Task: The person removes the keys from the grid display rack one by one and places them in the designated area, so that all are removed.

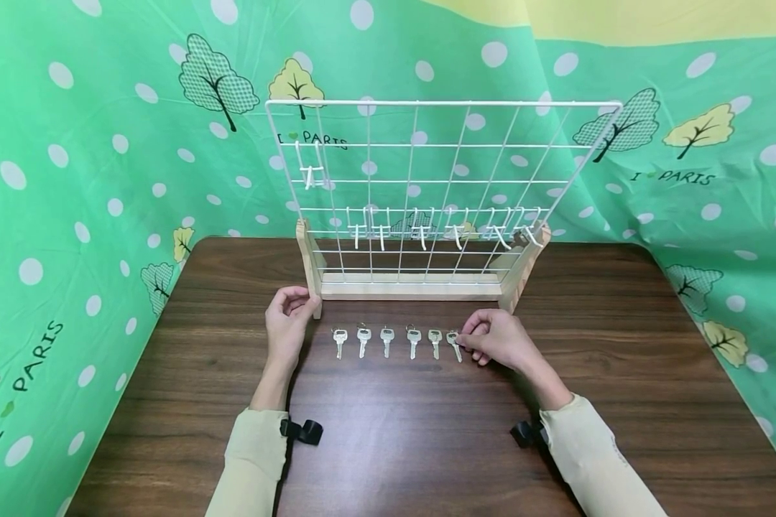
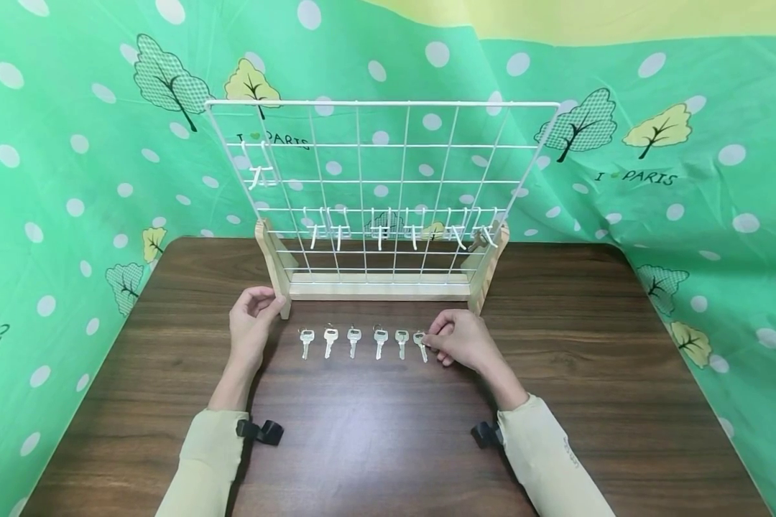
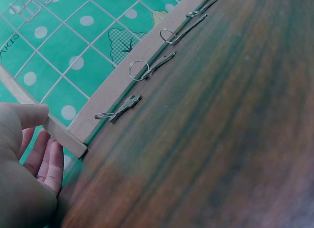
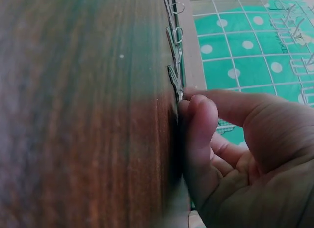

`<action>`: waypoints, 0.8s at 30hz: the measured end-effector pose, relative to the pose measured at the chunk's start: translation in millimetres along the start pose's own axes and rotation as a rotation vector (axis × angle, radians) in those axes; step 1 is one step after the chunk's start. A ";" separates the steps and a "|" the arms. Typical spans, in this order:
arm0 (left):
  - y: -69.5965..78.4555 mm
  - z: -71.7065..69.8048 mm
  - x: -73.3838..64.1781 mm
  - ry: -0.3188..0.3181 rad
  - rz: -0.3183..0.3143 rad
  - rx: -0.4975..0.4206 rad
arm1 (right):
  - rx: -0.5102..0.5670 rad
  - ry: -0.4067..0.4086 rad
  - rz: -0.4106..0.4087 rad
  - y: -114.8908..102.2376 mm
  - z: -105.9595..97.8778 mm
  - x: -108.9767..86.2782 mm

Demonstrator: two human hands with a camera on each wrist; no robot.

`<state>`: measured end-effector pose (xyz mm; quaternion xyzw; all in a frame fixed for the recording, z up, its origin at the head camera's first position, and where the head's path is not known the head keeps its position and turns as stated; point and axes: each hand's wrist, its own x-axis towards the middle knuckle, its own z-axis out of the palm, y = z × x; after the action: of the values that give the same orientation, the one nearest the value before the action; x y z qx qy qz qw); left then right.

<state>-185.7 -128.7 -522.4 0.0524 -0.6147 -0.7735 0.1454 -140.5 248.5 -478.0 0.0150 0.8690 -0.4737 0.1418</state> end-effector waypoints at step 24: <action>-2.5 -0.8 1.3 -0.006 0.001 0.011 | -0.229 0.030 -0.220 8.2 0.3 2.7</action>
<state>-187.2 -129.3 -524.9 0.0504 -0.6195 -0.7701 0.1439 -141.7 252.4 -485.5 -0.0895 0.9158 -0.3839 0.0771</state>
